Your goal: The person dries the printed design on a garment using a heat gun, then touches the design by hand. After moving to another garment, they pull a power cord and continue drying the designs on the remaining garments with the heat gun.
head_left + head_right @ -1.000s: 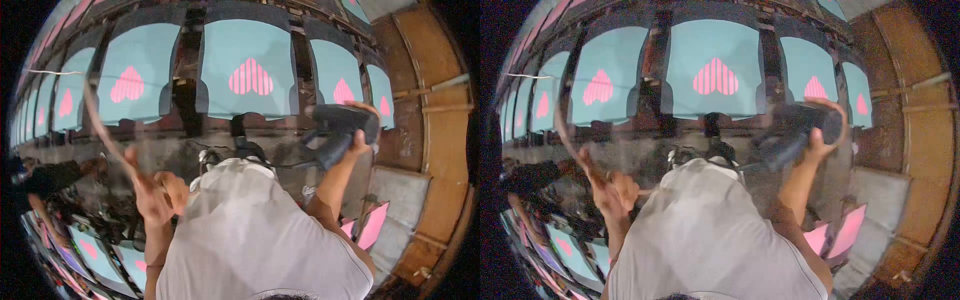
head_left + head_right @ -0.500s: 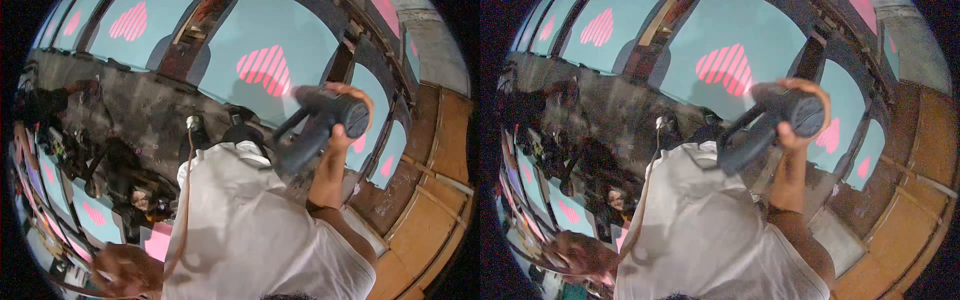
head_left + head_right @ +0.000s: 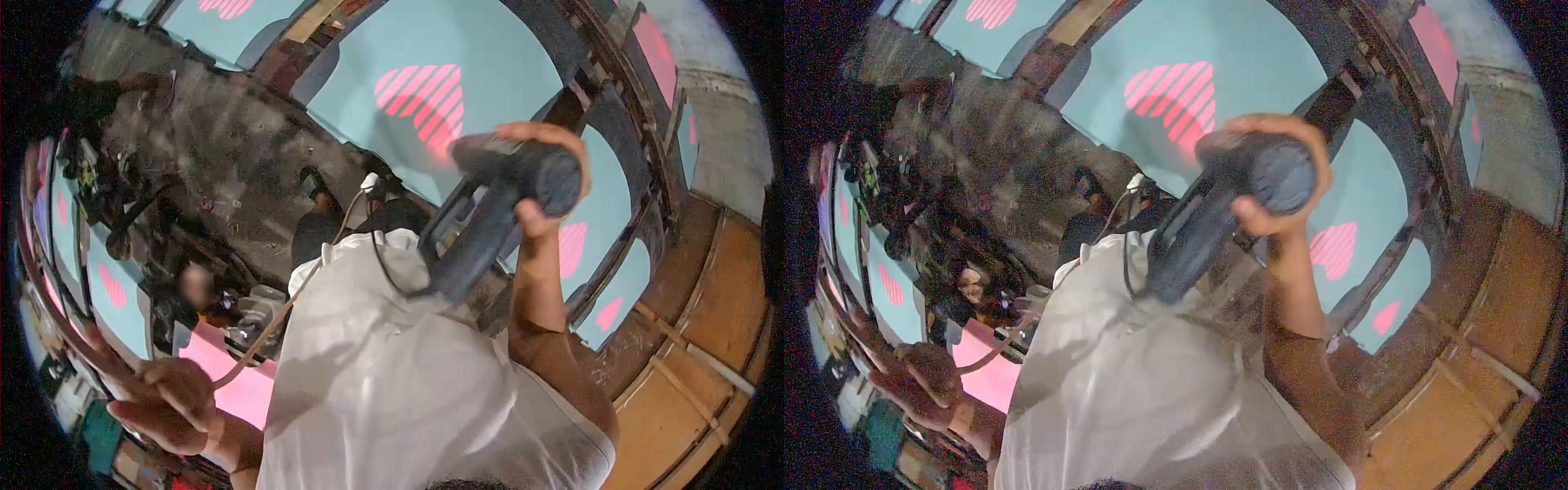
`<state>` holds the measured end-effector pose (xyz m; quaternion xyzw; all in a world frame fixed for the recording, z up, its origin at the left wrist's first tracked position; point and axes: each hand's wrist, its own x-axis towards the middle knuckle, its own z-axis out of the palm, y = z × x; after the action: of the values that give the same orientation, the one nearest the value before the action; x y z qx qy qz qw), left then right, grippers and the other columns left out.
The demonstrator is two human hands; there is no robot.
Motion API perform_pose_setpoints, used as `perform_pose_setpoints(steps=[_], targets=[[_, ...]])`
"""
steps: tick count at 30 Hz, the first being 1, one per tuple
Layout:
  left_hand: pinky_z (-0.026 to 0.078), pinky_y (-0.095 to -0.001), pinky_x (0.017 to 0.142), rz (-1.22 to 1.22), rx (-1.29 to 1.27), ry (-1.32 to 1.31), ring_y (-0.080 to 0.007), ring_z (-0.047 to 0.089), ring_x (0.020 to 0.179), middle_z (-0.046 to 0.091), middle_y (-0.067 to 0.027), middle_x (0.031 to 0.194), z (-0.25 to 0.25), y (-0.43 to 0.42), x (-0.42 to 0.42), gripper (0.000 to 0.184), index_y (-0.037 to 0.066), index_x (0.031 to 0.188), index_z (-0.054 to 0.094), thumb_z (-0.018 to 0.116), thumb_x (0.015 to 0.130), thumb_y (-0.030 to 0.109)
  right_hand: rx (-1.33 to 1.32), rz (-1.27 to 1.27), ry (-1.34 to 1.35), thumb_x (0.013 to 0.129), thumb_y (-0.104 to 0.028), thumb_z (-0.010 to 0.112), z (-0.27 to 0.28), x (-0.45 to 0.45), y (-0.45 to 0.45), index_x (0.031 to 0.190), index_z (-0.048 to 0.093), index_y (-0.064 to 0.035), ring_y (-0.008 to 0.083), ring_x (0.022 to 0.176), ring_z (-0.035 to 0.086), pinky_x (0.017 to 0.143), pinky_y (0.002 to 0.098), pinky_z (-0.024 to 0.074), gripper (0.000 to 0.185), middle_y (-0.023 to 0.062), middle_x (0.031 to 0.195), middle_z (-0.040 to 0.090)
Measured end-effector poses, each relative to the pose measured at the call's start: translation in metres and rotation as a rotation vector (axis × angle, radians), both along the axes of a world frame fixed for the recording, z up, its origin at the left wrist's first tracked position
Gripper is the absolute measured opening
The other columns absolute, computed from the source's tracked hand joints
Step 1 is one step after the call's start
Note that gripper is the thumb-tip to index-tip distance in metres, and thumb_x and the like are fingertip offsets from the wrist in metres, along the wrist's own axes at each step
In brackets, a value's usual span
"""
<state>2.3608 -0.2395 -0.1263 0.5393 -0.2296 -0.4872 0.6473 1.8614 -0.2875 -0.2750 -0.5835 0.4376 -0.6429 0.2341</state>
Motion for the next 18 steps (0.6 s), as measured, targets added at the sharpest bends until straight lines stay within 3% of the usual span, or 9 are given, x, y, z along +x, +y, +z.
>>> perform_pose_setpoints(steps=[3,6,7,9,11,13,15,17,18], targets=[[0.033,-0.0257,0.028,-0.229,-0.091,0.202,-0.0132,0.039,0.030,0.050,-0.0038,0.054,-0.013,-0.003,-0.070,0.070,0.027,0.160,0.020,0.055,0.103,0.046,0.059,-0.383,-0.117,0.073,-0.049,0.084,0.008,0.003,-0.015,0.119,0.055,0.0015,0.0350,0.098,0.069,0.090,0.0489,0.0551,0.074,0.0192,0.103,0.068],[0.043,-0.0224,0.041,-0.422,-0.016,-0.166,-0.0078,0.045,0.046,0.050,-0.0008,0.072,-0.021,0.002,-0.057,0.029,0.008,0.106,0.051,0.072,0.094,0.023,0.077,-0.127,-0.023,0.074,-0.048,0.083,0.005,0.003,0.000,0.120,0.055,0.0007,0.0336,0.101,0.068,0.092,0.0477,0.0544,0.073,0.0197,0.104,0.067],[0.043,-0.0224,0.041,-0.418,-0.012,-0.167,-0.0078,0.045,0.046,0.050,-0.0008,0.072,-0.018,-0.009,-0.070,0.029,0.008,0.106,0.051,0.072,0.094,0.023,0.059,-0.003,0.035,0.075,-0.047,0.082,0.004,0.005,0.001,0.121,0.055,0.0003,0.0331,0.103,0.067,0.092,0.0472,0.0540,0.071,0.0192,0.104,0.067],[0.041,-0.0231,0.040,-0.714,-0.296,-0.284,-0.0096,0.047,0.046,0.052,-0.0050,0.073,-0.012,-0.030,-0.101,0.029,0.004,0.105,0.047,0.072,0.091,0.012,0.087,-0.331,-0.017,0.074,-0.046,0.084,0.007,0.003,-0.006,0.120,0.055,0.0007,0.0327,0.101,0.068,0.092,0.0471,0.0544,0.072,0.0199,0.106,0.067],[0.040,-0.0228,0.038,-0.753,-0.283,-0.353,-0.0125,0.049,0.045,0.056,-0.0120,0.077,-0.016,-0.019,-0.084,0.042,-0.002,0.128,0.043,0.063,0.092,0.006,0.087,-0.234,-0.055,0.074,-0.045,0.084,0.006,0.005,-0.007,0.120,0.055,0.0011,0.0330,0.101,0.068,0.092,0.0468,0.0546,0.071,0.0199,0.108,0.066],[0.038,-0.0220,0.034,-0.546,-0.192,-0.014,-0.0119,0.046,0.039,0.058,-0.0135,0.073,-0.015,-0.024,-0.084,0.056,-0.002,0.149,0.033,0.055,0.100,0.015,0.063,-0.049,-0.023,0.074,-0.044,0.084,0.007,0.008,-0.002,0.120,0.055,0.0011,0.0336,0.101,0.068,0.091,0.0475,0.0548,0.070,0.0197,0.108,0.066],[0.034,-0.0237,0.027,-0.441,-0.327,0.139,-0.0063,0.034,0.029,0.048,-0.0019,0.050,-0.017,-0.035,-0.104,0.061,0.011,0.161,0.018,0.037,0.110,0.039,0.049,0.159,0.011,0.075,-0.043,0.083,0.006,0.003,-0.009,0.121,0.055,0.0011,0.0342,0.101,0.068,0.090,0.0482,0.0550,0.070,0.0194,0.109,0.066],[0.035,-0.0223,0.026,-0.468,-0.362,0.163,-0.0057,0.035,0.029,0.048,0.0002,0.046,-0.019,-0.033,-0.087,0.061,0.019,0.163,0.013,0.034,0.110,0.042,-0.003,-0.279,-0.077,0.071,-0.043,0.086,0.004,-0.014,-0.032,0.120,0.055,0.0009,0.0354,0.100,0.068,0.089,0.0494,0.0556,0.072,0.0198,0.106,0.066],[0.033,-0.0227,0.030,-0.550,-0.371,0.236,-0.0063,0.041,0.031,0.042,0.0007,0.043,-0.019,-0.035,-0.081,0.052,0.023,0.156,0.029,0.038,0.109,0.044,0.020,-0.300,-0.090,0.070,-0.043,0.087,0.002,-0.015,-0.040,0.119,0.055,0.0008,0.0359,0.098,0.069,0.088,0.0507,0.0559,0.073,0.0200,0.105,0.066]])
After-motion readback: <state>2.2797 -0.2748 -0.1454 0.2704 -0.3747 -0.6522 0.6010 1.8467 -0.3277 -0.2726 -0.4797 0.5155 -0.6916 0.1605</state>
